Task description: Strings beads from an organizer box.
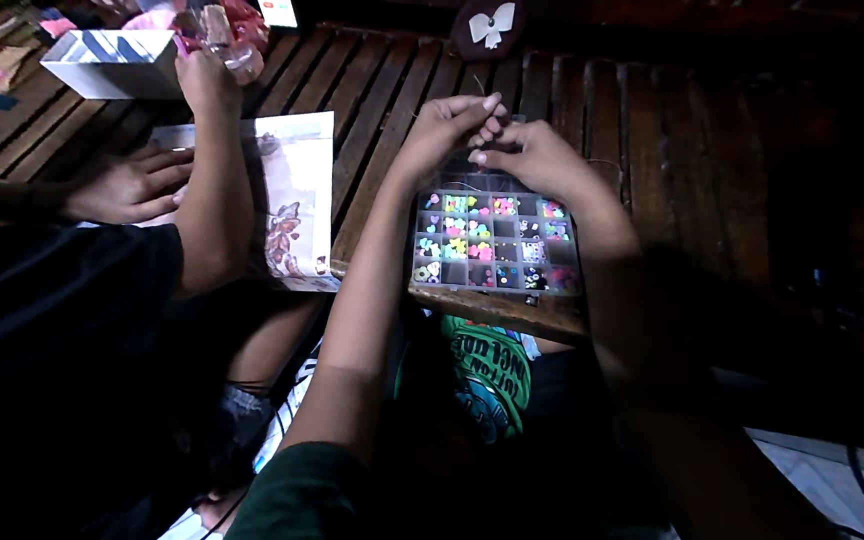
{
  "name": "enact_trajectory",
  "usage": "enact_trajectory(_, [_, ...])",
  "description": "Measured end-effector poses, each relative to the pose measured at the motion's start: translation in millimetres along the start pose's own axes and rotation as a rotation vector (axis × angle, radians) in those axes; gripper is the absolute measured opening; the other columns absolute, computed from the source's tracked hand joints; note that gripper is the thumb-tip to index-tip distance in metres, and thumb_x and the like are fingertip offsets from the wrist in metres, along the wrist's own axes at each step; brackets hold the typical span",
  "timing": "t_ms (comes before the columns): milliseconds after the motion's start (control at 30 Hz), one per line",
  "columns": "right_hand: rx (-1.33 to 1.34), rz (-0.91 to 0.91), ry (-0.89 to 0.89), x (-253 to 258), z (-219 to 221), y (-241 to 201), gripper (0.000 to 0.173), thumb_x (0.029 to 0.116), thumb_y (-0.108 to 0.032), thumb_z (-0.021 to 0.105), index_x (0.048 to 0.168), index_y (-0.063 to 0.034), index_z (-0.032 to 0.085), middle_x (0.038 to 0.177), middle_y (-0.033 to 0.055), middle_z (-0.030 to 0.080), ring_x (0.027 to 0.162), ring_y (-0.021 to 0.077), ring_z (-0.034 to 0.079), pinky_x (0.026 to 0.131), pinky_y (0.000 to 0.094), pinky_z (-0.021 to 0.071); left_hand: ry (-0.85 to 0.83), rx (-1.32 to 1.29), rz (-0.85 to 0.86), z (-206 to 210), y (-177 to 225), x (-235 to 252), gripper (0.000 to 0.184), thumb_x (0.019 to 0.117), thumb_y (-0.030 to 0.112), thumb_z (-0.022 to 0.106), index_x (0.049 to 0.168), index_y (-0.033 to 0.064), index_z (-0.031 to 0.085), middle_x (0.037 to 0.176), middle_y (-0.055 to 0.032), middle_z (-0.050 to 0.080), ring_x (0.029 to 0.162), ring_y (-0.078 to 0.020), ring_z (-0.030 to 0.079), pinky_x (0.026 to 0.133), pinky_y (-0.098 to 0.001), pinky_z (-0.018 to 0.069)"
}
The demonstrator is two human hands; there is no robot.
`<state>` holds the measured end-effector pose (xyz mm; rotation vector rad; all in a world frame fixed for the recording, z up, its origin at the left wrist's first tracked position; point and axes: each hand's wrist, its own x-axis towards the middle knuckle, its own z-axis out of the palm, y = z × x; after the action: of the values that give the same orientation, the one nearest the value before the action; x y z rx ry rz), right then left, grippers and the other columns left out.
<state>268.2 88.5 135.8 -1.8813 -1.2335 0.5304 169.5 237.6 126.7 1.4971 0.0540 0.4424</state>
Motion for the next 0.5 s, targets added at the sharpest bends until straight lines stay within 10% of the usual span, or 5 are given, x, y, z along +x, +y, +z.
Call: enact_trajectory(500, [0.490,0.188,-0.157,-2,-3,-3,0.033,0.1119,-0.021,0.040,0.109,-0.0041,0.069,0.094,0.0003,0.074,0.077,0.0078,0.070,0.073,0.0240,0.0588,0.284,-0.083,0.102,-16,-7,9,0.025,0.1093,0.018,0.048,0.114,0.0011,0.066,0.091,0.0021,0.060,0.073,-0.0035,0.055,0.070,-0.0186,0.0485])
